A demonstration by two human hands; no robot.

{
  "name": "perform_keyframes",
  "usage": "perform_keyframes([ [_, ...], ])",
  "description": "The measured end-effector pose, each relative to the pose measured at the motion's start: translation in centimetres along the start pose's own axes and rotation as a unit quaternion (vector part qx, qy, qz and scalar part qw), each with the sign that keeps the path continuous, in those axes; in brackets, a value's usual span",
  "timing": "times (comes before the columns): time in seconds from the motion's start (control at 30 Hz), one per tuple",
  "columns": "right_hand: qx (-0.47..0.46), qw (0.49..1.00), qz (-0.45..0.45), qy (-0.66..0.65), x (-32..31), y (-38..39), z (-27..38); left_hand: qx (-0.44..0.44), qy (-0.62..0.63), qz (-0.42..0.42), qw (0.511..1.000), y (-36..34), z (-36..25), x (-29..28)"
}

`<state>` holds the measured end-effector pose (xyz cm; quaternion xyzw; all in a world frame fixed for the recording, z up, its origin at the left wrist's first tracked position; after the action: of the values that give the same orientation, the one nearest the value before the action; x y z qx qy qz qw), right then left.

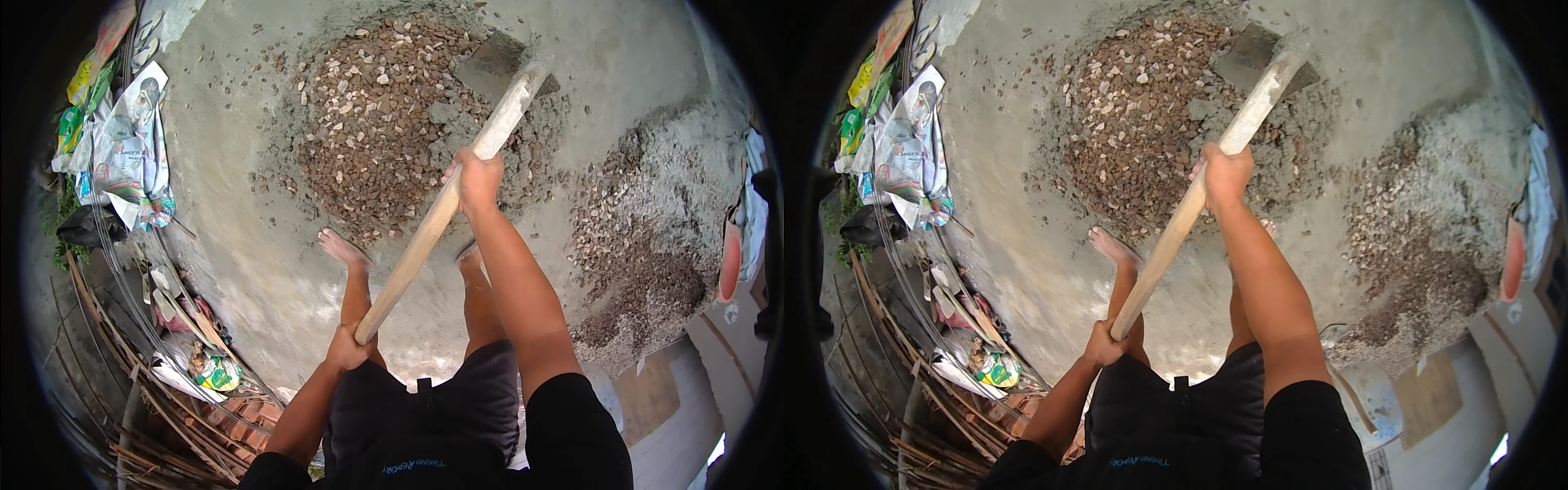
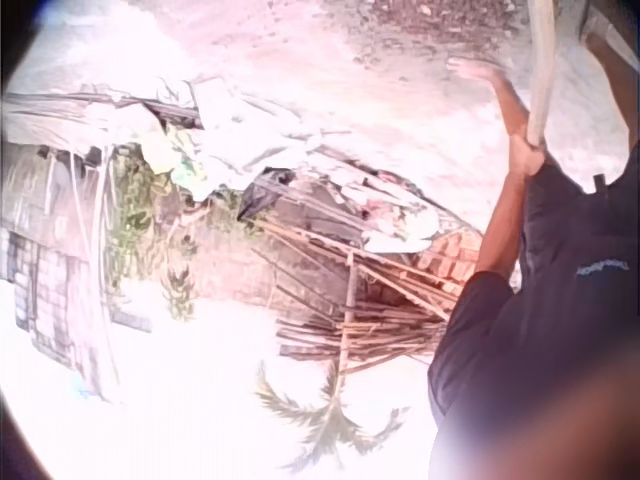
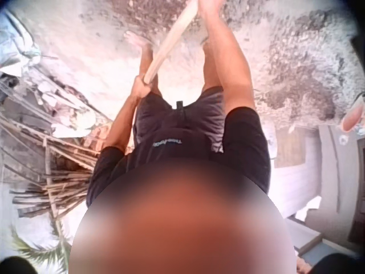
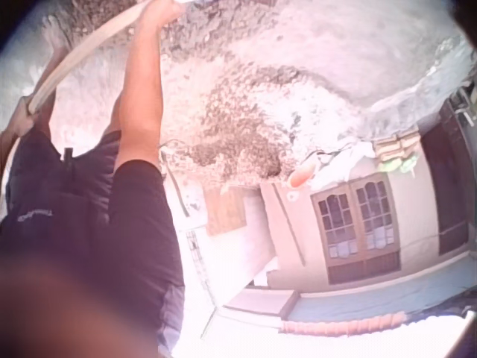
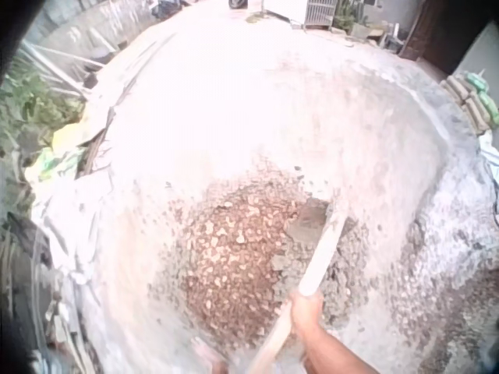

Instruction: The person uses a hoe to mix gravel and cement on the ground, then adds water from a bucket and continues mixing until the materials are combined.

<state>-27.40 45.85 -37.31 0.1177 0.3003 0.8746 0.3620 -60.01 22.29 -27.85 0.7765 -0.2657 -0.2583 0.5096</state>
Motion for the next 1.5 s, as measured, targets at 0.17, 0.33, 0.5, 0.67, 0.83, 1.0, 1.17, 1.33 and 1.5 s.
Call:
perform_keyframes([
  [0.17, -0.008, 0.995, 0.041, 0.094, -0.2, -9.7, 3.7, 0.031, 0.028, -0.016, 0.999, -5.8, -9.5, 3.8],
  [0.33, 0.016, 0.998, -0.012, 0.055, -1.0, -16.4, 8.7, 0.070, -0.014, -0.042, 0.997, -11.3, -14.1, 4.0],
  [0.5, 0.006, 0.998, 0.051, -0.035, -1.9, -3.8, 4.2, 0.095, -0.048, -0.008, 0.994, -3.7, -5.3, -0.7],
  [0.67, 0.096, 0.987, 0.016, -0.125, -0.5, 13.7, -1.2, -0.059, -0.101, 0.042, 0.992, 9.7, 4.4, -5.3],
  [0.83, 0.105, 0.994, -0.033, -0.027, 1.8, 4.3, 0.3, -0.019, -0.058, -0.027, 0.998, 3.3, 0.0, -5.2],
  [1.0, 0.020, 1.000, 0.019, 0.015, -0.2, -9.5, 5.9, 0.134, -0.082, -0.047, 0.986, -2.6, -12.4, -1.2],
  [1.17, -0.066, 0.996, -0.019, 0.052, -5.6, -12.0, 16.2, 0.137, -0.036, 0.039, 0.989, -5.2, -21.2, 1.3],
  [1.33, 0.023, 0.989, -0.067, 0.127, -4.6, -8.7, 8.7, 0.037, -0.058, 0.033, 0.997, -3.9, -15.4, 1.9],
  [1.5, 0.064, 0.996, 0.008, 0.055, -3.5, 2.8, 1.2, 0.028, -0.036, 0.030, 0.999, 5.4, -4.5, 1.8],
])
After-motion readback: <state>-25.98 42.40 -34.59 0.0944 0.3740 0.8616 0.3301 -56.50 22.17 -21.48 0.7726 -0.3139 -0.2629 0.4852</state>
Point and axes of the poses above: each hand's wrist, its own y-axis away from the middle knuckle, its own x-axis out of the palm, z = x × y, the point moved 7 cm from there along -y, towards the middle knuckle, and after that the axes turned 8 degrees about -x, right-handed, at the moved point
